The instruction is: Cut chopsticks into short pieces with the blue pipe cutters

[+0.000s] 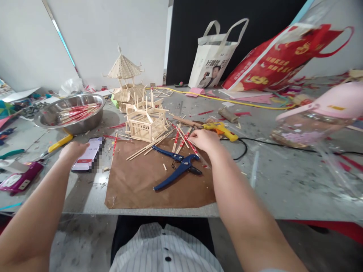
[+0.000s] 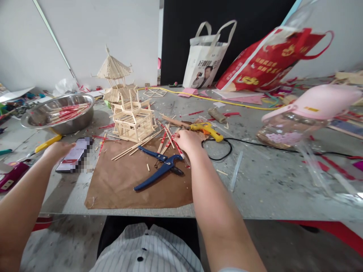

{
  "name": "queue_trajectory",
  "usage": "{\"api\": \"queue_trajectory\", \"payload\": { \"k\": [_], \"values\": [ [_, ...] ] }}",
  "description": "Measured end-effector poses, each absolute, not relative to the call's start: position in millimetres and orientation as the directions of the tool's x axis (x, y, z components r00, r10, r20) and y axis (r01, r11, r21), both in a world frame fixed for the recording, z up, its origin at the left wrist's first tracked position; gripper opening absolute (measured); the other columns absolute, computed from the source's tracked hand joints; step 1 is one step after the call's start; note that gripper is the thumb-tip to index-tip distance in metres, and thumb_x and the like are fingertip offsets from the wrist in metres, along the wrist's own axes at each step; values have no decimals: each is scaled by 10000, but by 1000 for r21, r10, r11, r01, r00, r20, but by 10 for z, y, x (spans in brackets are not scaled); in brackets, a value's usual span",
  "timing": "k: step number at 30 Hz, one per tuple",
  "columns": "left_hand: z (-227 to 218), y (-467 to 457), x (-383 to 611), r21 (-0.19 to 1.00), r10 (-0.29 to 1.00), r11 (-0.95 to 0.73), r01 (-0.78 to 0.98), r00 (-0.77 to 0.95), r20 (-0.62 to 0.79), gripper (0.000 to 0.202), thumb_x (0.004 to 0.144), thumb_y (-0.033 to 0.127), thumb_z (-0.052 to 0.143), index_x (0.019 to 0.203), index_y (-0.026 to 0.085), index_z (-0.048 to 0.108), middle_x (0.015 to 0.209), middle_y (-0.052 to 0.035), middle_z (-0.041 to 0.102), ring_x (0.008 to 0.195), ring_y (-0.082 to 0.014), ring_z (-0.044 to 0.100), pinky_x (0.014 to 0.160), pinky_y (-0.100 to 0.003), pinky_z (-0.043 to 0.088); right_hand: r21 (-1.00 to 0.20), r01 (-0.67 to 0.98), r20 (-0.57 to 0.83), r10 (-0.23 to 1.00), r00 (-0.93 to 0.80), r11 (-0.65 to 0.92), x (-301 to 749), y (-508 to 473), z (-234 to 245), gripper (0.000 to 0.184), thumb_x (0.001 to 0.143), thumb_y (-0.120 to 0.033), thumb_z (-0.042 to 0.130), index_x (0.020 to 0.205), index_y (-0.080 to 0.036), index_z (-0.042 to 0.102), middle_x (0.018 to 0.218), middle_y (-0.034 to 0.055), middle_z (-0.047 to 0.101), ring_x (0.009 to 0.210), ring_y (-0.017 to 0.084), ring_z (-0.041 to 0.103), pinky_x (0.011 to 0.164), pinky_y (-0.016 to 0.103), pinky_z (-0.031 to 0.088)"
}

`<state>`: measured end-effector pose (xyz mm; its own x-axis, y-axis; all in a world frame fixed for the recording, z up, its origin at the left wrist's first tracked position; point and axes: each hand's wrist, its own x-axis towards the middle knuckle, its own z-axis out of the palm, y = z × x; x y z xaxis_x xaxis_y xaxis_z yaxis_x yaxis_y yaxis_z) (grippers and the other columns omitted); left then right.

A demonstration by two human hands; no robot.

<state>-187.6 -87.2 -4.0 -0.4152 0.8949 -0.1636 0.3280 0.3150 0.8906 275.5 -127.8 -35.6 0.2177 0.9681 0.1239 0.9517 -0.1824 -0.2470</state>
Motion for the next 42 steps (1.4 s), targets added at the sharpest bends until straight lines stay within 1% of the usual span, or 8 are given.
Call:
{"api": "queue_trajectory", "payload": {
  "k": [3,5,12,17,25,30,36,42],
  "values": [
    [57,-923,-1710,310,910,381,871,-413,43,271,714,452,576,727,187,632,654,-16,608,930,-257,524,865,-370,361,-184,965,53,979,198,-185,2792,-1262,-372,185,698,-306,527,777,-236,679,870,56,682,816,204,601,642,275,390],
    [118,-987,-1466,160,948,264,951,-287,139,395,775,491,453,983,202,624,947,-65,652,949,-265,538,831,-383,395,-142,974,16,984,180,-176,2800,-1252,-386,186,690,-311,546,797,-235,677,895,58,676,856,212,595,660,278,394],
    [30,-1076,-309,251,933,-273,929,191,306,392,777,393,438,1071,195,606,1052,-63,639,894,-196,589,813,-278,421,-117,973,-98,977,189,-200,2756,-1259,-414,172,720,-282,511,785,-211,654,912,82,666,866,239,601,644,298,400],
    [-205,-922,111,422,955,-259,869,164,249,393,755,347,471,1088,178,592,1044,-82,634,916,-207,578,823,-290,418,-134,964,60,969,241,-231,2728,-1241,-412,228,783,-302,432,793,-192,631,873,117,667,870,270,605,690,335,403],
    [-354,-820,339,821,956,-137,555,292,-38,202,706,201,467,861,141,581,730,-20,604,479,-93,522,440,-195,385,-619,773,201,923,328,-140,2554,-1240,-381,231,816,-346,402,896,-185,546,564,34,623,617,188,605,637,277,413],
    [-374,-850,505,760,931,-274,589,360,57,157,699,196,489,824,158,575,823,-25,630,538,-94,535,510,-200,419,-799,601,241,922,303,11,2453,-1272,-350,263,801,-442,418,796,-197,514,409,-41,482,403,138,486,512,253,381],
    [-324,-871,641,605,906,-381,699,412,95,237,750,242,467,939,172,593,933,-50,650,748,-159,599,679,-253,459,-823,516,375,909,183,236,2311,-1284,-404,335,772,-514,444,732,-192,524,506,-28,494,467,113,449,492,233,337],
    [-118,-1036,534,267,903,-416,869,361,232,321,793,323,402,994,192,615,870,-78,675,826,-233,618,723,-330,459,-806,523,334,943,14,277,2156,-1363,-355,302,761,-463,490,712,-173,558,583,-21,517,535,103,438,523,226,329]
  ]
}}
